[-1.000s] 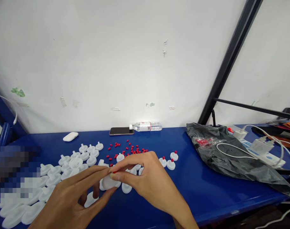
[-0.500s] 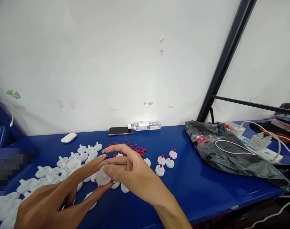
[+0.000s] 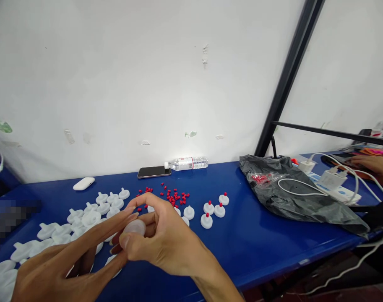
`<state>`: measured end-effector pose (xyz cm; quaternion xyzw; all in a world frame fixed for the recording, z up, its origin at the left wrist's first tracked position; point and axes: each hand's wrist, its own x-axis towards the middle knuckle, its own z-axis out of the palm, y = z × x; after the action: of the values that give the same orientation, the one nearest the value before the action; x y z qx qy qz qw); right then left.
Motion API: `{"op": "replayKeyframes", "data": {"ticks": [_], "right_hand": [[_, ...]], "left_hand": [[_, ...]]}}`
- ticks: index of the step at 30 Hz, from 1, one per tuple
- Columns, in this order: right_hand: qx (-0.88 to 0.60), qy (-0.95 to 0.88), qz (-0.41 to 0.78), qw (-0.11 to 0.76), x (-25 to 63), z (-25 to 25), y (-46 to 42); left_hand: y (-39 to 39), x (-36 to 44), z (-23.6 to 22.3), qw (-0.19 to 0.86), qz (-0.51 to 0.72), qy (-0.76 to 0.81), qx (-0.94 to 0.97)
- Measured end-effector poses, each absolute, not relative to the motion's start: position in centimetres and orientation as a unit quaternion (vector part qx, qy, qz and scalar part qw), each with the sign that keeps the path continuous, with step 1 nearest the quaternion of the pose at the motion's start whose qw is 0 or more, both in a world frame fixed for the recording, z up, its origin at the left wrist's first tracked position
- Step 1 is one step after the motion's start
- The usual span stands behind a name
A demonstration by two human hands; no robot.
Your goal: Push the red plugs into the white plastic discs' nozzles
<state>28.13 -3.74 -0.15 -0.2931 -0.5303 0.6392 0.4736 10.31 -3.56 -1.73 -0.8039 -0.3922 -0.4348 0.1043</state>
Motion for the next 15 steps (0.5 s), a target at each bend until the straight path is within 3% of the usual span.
{"op": "replayKeyframes", "data": {"ticks": [8, 11, 15], "right_hand": [[-0.325, -0.565, 0.61, 0.449, 29.8, 0.4, -3.1], [-0.497, -0.637, 0.4, 0.433, 32.6, 0.6, -2.8], [-0.669, -0.645, 0.133, 0.345, 36.6, -0.4, -1.8]], "left_hand": [[-3.5, 11.0, -1.7, 0.049, -0.426, -0.393, -0.814], [-3.3, 11.3, -2.3, 0.003, -0.404, -0.4, -0.823], [-2.9, 12.2, -4.1, -0.051, -0.278, -0.397, -0.873]]}}
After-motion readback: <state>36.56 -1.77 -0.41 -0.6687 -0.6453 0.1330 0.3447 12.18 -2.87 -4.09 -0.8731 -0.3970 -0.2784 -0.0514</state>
